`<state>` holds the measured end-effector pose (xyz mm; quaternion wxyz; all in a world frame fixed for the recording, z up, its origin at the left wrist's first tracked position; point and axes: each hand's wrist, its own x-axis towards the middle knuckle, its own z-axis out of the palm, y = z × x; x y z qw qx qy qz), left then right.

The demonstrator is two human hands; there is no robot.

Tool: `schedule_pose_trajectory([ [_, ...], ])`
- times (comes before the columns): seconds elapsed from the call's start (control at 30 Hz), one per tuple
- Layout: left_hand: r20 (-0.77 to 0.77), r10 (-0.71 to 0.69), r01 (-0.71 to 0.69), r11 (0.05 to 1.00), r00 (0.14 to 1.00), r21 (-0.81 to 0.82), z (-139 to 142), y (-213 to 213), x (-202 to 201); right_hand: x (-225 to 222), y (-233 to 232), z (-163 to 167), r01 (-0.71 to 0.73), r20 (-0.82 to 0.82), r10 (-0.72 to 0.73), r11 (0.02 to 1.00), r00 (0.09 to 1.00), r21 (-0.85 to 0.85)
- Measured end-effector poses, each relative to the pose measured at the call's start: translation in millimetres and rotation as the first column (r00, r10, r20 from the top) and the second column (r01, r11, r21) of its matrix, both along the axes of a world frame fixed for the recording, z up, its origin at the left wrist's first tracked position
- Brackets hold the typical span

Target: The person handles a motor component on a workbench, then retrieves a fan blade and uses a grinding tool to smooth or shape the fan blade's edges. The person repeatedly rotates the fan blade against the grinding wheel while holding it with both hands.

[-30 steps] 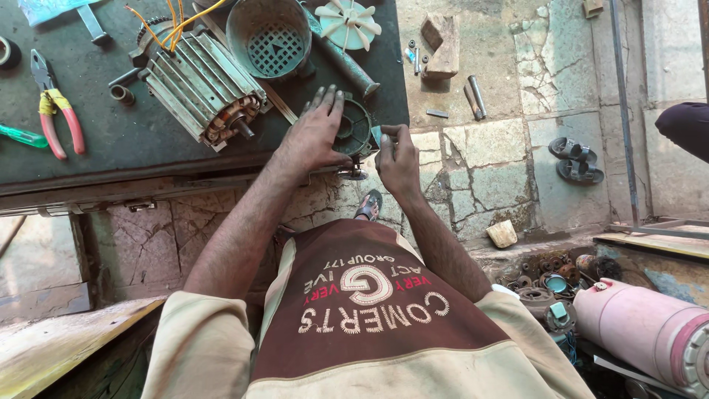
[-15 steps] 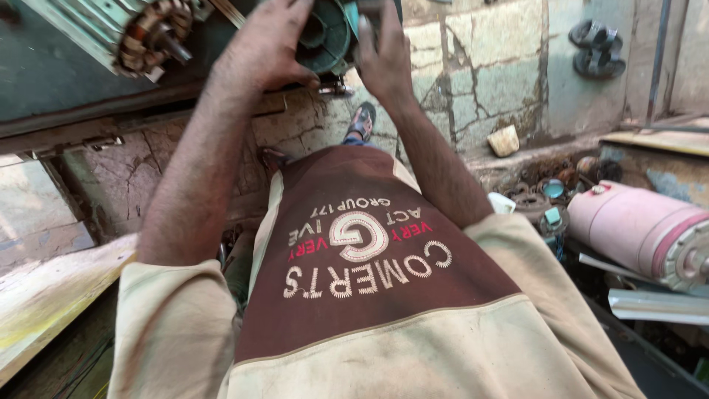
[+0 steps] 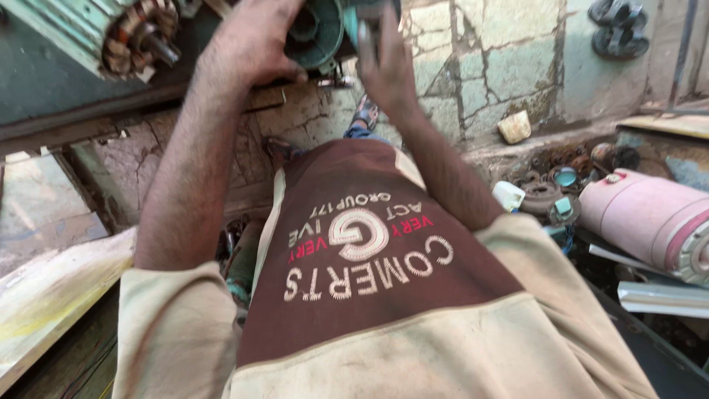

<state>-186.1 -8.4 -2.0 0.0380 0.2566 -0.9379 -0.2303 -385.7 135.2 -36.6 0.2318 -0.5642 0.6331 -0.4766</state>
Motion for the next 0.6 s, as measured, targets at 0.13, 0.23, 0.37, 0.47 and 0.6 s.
schedule_pose_trajectory([
  [0.13, 0.156, 0.042, -0.063, 0.989, 0.987, 0.137, 8.3, 3.4, 1.4, 4.9, 15.3, -1.3, 0.040, 0.119, -0.070, 0.971, 0.991, 0.234],
  [0.23, 0.049, 0.133, -0.134, 0.991, 0.990, 0.012, 14.1, 15.8, -0.5, 5.4, 18.1, -0.4, 0.018, 0.148, -0.054, 0.973, 0.987, 0.229],
  [0.37, 0.055, 0.173, -0.174, 0.985, 0.983, -0.002, 18.4, 21.9, -4.8, 5.9, 14.7, 1.9, 0.024, 0.122, -0.063, 0.955, 0.990, 0.297],
  [0.47, 0.016, 0.156, -0.155, 0.988, 0.988, -0.004, 17.4, 19.4, -6.6, 2.9, 13.5, 0.4, 0.052, 0.133, -0.103, 0.939, 0.986, 0.340],
  [0.6, 0.121, 0.105, -0.111, 0.993, 0.987, 0.049, 10.3, 15.2, -7.6, -7.5, 14.7, -9.9, 0.077, -0.303, -0.149, 0.968, 0.941, -0.238],
])
